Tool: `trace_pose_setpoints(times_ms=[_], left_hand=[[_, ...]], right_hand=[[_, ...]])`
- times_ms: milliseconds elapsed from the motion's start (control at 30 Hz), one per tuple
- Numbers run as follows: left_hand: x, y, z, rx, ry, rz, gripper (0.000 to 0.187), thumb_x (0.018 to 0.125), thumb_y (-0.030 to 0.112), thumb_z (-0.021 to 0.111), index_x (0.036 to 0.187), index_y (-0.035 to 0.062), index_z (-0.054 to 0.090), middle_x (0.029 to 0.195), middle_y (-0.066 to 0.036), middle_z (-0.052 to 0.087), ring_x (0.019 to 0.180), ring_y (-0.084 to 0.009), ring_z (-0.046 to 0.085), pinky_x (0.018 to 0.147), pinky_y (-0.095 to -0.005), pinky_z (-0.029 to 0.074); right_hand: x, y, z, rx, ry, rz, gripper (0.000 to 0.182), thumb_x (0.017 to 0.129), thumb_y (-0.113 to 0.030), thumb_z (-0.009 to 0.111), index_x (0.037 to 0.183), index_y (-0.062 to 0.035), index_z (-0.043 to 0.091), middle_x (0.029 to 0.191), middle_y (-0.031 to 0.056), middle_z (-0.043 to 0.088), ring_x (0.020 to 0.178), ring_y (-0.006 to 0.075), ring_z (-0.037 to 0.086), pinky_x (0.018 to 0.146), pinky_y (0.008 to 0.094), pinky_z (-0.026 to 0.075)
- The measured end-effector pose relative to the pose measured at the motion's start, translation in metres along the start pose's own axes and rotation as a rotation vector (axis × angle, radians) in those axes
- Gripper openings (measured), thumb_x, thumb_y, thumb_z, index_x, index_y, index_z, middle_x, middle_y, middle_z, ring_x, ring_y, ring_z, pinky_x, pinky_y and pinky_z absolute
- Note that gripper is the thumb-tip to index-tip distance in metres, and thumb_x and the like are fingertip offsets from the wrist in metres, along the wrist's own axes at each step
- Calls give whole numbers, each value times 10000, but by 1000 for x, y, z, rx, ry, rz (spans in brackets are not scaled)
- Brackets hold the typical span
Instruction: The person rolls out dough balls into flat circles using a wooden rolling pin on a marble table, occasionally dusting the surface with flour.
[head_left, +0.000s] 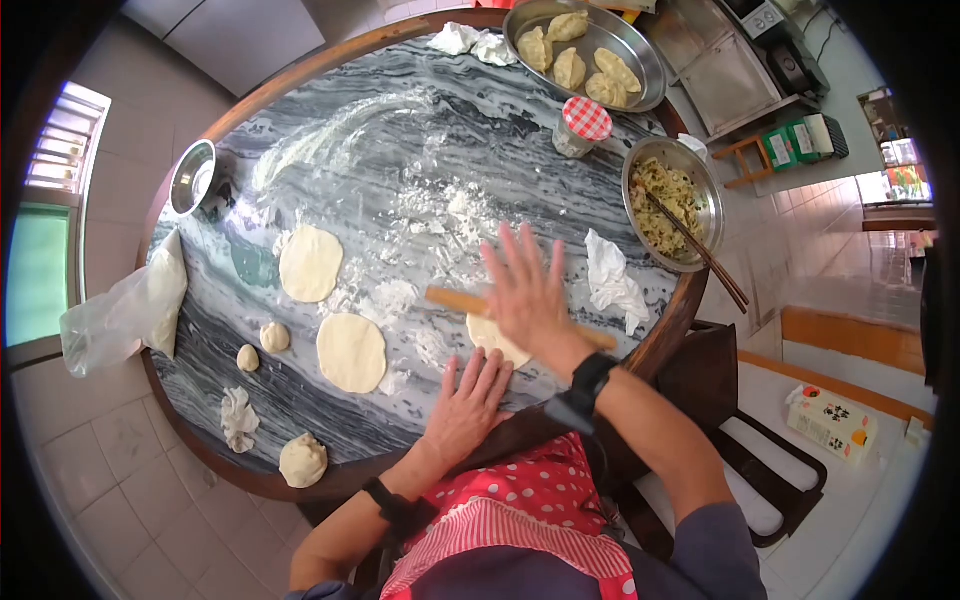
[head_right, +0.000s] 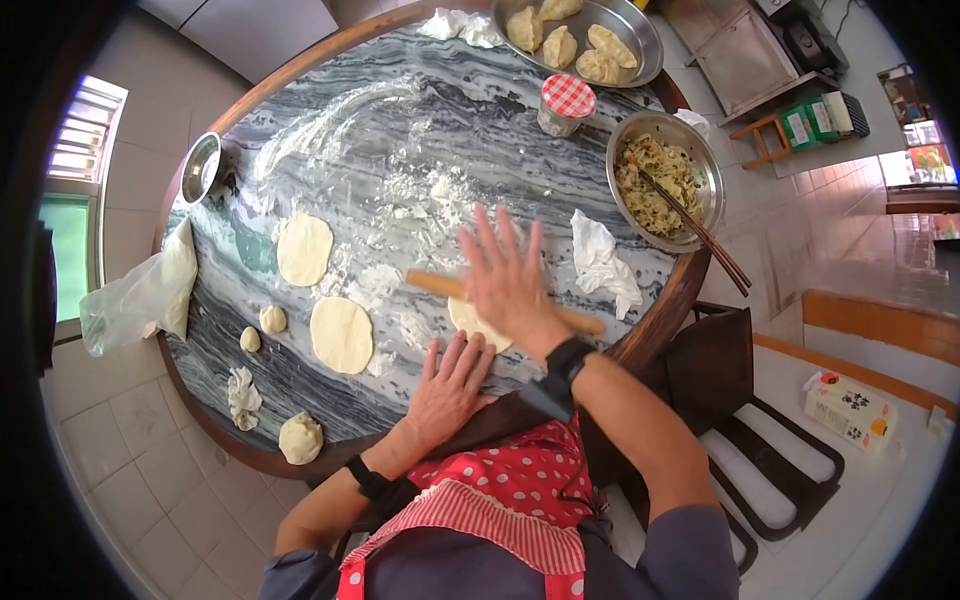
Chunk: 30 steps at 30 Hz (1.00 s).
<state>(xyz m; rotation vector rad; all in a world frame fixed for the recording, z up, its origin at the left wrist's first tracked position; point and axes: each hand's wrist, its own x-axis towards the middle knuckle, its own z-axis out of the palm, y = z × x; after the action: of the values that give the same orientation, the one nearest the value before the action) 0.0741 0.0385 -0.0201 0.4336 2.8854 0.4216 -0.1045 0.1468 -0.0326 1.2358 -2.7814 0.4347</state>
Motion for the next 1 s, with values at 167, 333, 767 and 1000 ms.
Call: trace_pose_setpoints(times_ms=[167, 333, 767, 1000], left_hand=[[2, 3, -1, -35, 14, -7, 723, 906, 469, 610, 1464, 39, 445, 1509, -166, 392, 1424, -363, 341, 1140, -593, 282], [4, 4, -7, 17, -6, 1, 702, 910, 464, 606, 1448, 35, 466, 1504, -168, 391, 1420, -366, 339, 1136, -596, 288], [78, -37, -23, -354, 450, -361, 425, 758, 2, 707, 1173, 7, 615, 1213, -207, 588, 1104, -399, 564, 928, -450, 477], [99, -37, -28, -545, 188, -561, 378, 776, 191, 778, 1078, 28, 620, 884, -173, 682, 801, -367, 656, 705, -452, 518]], right_hand=[[-8, -9, 1, 3, -103, 16, 644, 950, -304, 587, 1524, -105, 375, 1633, 183, 201, 1520, 390, 146, 1154, 704, 96], [7, 5, 2, -33, -108, -6, 627, 964, -308, 582, 1528, -129, 377, 1624, 190, 215, 1515, 403, 154, 1148, 709, 103], [-38, 50, -35, 172, 16, 78, 463, 925, -213, 631, 1329, -17, 518, 1303, 153, 532, 1208, 319, 499, 1013, 509, 342], [-39, 58, -27, 242, -66, 60, 438, 811, -62, 677, 1230, -14, 561, 1097, 130, 545, 1052, 321, 535, 917, 430, 417]])
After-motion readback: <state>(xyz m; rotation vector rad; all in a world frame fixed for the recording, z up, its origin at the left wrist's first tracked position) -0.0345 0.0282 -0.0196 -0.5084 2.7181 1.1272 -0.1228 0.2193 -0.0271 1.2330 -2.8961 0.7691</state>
